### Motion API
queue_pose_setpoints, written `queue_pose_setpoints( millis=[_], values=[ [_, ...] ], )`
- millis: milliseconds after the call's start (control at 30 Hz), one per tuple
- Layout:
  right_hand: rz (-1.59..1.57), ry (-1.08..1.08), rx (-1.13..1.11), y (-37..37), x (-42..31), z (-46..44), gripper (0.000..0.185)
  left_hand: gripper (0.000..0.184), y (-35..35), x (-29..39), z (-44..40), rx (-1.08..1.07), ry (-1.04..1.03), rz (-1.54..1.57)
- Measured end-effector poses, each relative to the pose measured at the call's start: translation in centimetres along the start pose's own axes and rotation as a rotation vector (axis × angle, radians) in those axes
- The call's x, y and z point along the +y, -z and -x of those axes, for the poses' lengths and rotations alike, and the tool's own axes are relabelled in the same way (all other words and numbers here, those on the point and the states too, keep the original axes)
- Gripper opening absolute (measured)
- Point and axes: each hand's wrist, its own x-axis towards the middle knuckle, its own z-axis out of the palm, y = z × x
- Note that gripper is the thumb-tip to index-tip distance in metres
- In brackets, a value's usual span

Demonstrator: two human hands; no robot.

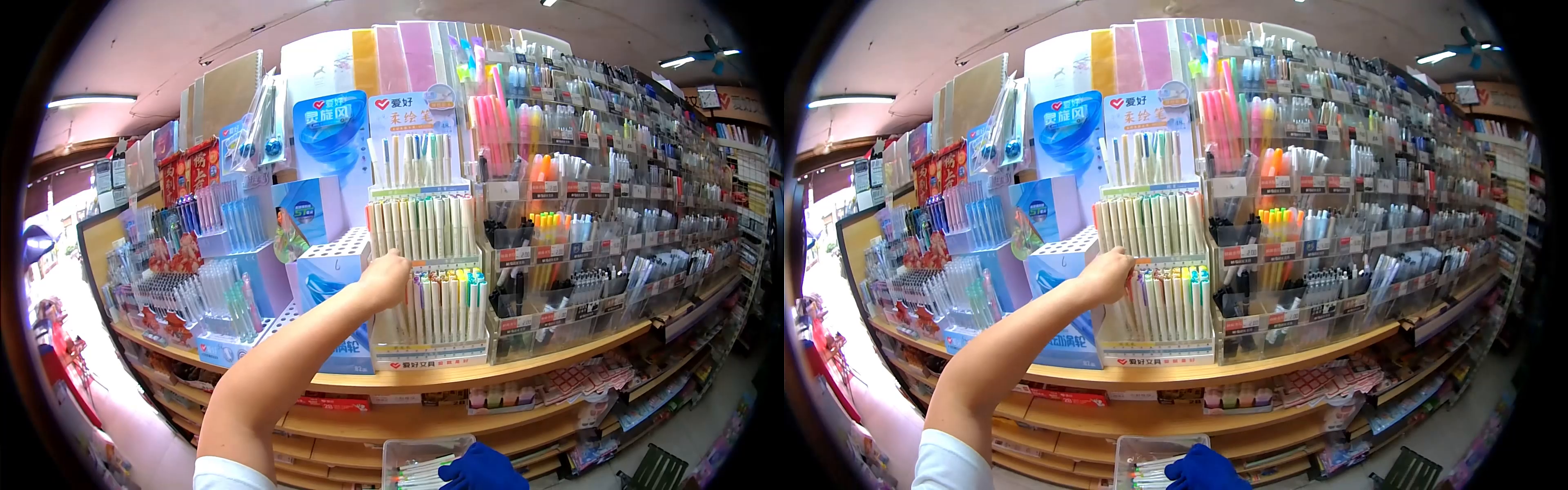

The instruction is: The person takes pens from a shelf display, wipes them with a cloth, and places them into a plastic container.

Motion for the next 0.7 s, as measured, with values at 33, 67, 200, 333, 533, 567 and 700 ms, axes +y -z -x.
queue_pose_setpoints(
  millis=[33, 67, 200, 333, 533, 567, 700],
  values=[
    [0.031, -0.002, 0.01, -0.1, -0.1, 0.1, 0.019, 0.02, -0.3, 0.1, 0.1, 0.027, 0.025, 0.031],
    [0.005, -0.031, 0.012, -0.2, -0.4, 0.2, 0.018, 0.021, -0.5, 0.2, 0.2, 0.055, 0.049, 0.061],
    [-0.025, -0.042, 0.019, -0.3, -0.6, 0.7, 0.016, 0.019, -0.1, 1.8, 0.8, 0.117, 0.211, 0.141],
    [0.083, 0.111, 0.01, 0.3, 0.6, 0.2, 0.014, 0.015, 0.6, 1.3, 0.5, 0.079, 0.251, 0.224],
    [0.149, 0.025, 0.015, 0.7, 0.0, -0.3, 0.011, 0.011, 2.6, -0.6, -1.2, 0.277, 0.172, 0.205],
    [0.072, -0.004, -0.022, 0.6, -0.3, -0.1, 0.011, 0.011, 3.5, -0.6, -1.0, 0.281, 0.165, 0.221],
    [0.574, 0.95, -0.572, 2.0, -2.1, -2.0, 0.011, 0.013, 5.4, -1.4, -0.5, 0.352, 0.167, 0.308]
  ],
)
